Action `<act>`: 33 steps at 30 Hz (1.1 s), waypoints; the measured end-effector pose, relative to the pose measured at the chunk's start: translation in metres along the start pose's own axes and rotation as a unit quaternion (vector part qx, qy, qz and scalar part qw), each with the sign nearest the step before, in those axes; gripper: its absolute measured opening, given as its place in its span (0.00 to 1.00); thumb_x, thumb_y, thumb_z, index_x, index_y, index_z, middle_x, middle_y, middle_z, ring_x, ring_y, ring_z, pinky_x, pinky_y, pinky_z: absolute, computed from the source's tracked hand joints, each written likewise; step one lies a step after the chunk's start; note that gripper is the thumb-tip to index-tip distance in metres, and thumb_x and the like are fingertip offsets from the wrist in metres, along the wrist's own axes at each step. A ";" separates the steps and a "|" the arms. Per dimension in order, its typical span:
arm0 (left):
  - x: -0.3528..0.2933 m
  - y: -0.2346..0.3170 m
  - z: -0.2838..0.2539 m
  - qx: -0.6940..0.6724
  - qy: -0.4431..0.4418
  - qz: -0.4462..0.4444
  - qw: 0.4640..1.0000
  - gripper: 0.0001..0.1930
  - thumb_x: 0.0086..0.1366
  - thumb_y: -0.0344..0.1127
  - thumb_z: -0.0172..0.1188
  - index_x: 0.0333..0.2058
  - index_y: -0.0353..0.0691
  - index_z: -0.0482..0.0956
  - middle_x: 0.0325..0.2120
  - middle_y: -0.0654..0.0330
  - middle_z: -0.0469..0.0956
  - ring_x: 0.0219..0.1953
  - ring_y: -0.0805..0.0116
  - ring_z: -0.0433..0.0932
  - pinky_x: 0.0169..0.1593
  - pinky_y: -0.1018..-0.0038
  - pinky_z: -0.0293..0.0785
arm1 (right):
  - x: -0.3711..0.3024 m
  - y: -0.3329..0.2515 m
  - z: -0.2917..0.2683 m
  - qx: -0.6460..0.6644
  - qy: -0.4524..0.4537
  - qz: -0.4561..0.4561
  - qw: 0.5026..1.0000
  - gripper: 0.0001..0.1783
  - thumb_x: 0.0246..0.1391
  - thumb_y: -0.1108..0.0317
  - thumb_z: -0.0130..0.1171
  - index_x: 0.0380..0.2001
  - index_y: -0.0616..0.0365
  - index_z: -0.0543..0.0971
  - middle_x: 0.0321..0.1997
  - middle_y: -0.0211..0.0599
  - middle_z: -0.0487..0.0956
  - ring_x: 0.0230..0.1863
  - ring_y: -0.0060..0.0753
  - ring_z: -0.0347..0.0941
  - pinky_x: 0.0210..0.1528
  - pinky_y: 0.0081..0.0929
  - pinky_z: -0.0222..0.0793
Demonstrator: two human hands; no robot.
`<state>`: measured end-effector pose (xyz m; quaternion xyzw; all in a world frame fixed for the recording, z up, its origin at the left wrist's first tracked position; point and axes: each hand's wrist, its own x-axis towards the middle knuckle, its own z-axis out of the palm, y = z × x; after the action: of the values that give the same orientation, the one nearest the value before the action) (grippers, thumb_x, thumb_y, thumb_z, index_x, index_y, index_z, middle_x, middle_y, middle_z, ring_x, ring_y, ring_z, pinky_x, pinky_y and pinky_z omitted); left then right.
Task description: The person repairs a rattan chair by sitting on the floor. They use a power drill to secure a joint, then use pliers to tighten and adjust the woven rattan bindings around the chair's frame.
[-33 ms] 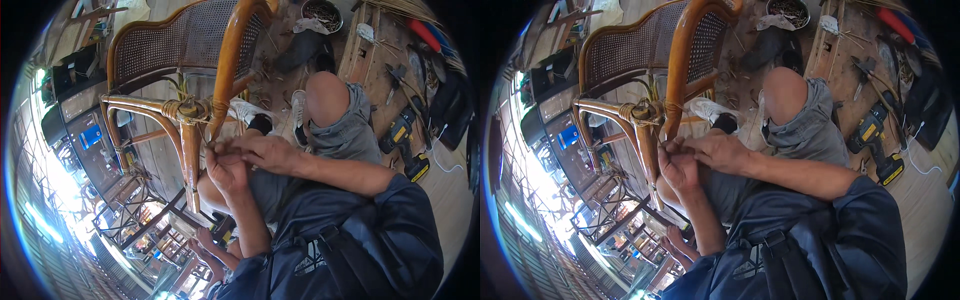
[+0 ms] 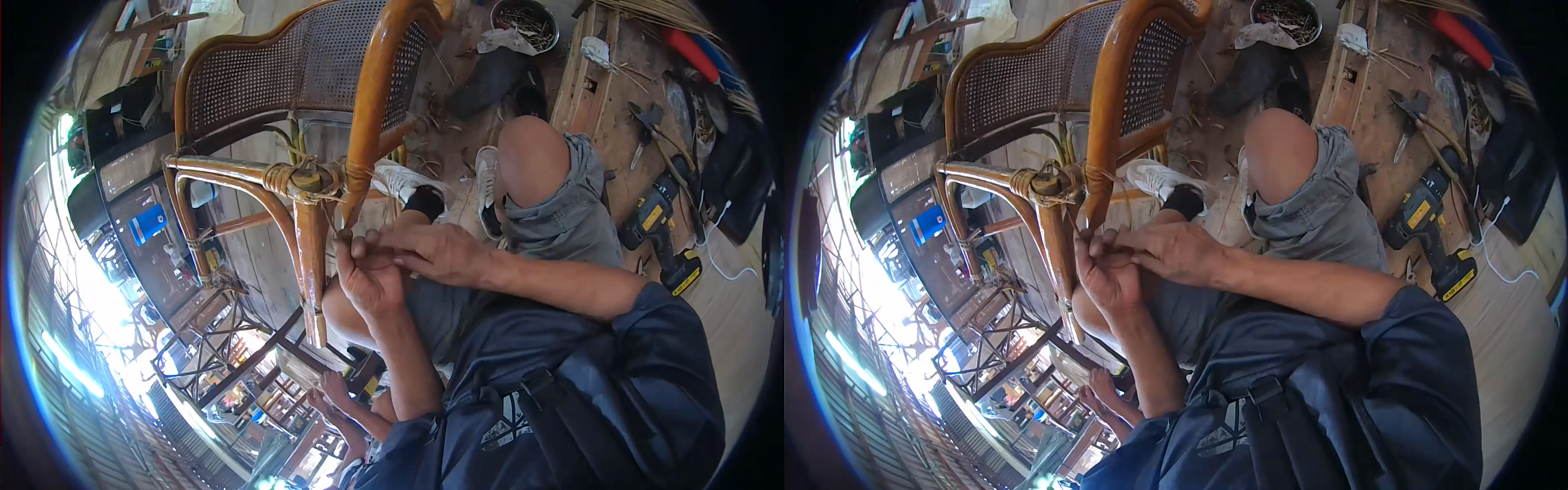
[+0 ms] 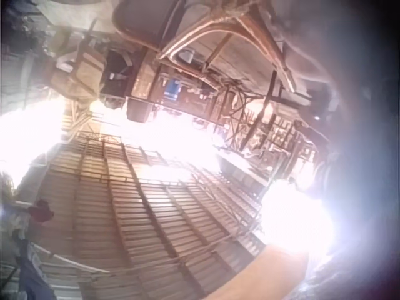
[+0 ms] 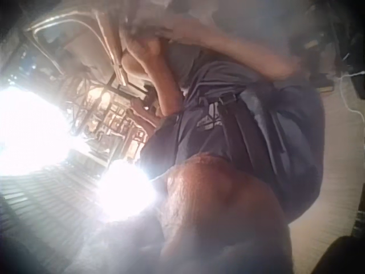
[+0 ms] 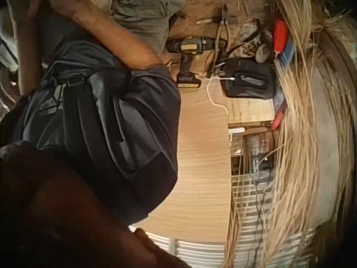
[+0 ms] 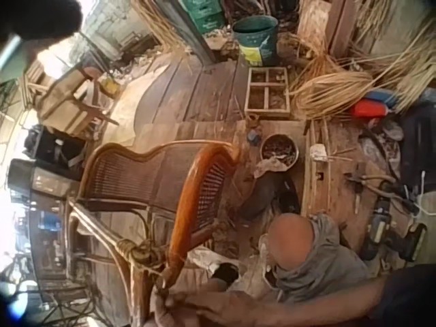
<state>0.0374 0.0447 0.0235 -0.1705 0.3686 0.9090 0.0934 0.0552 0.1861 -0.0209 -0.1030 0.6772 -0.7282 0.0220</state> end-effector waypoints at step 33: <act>-0.012 -0.015 0.036 -0.076 0.046 -0.108 0.990 0.15 0.66 0.39 0.51 0.47 0.37 0.71 0.32 0.65 0.76 0.32 0.69 0.72 0.46 0.71 0.66 | 0.182 -0.003 -0.030 -0.041 -0.127 0.229 0.964 0.09 0.43 0.72 0.63 0.28 0.65 0.78 0.20 0.41 0.78 0.23 0.34 0.75 0.27 0.33 0.68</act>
<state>0.0442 0.0796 0.0426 -0.2571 0.2815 0.9103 0.1609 -0.1281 0.1848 0.0022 -0.0375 0.7039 -0.6560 0.2697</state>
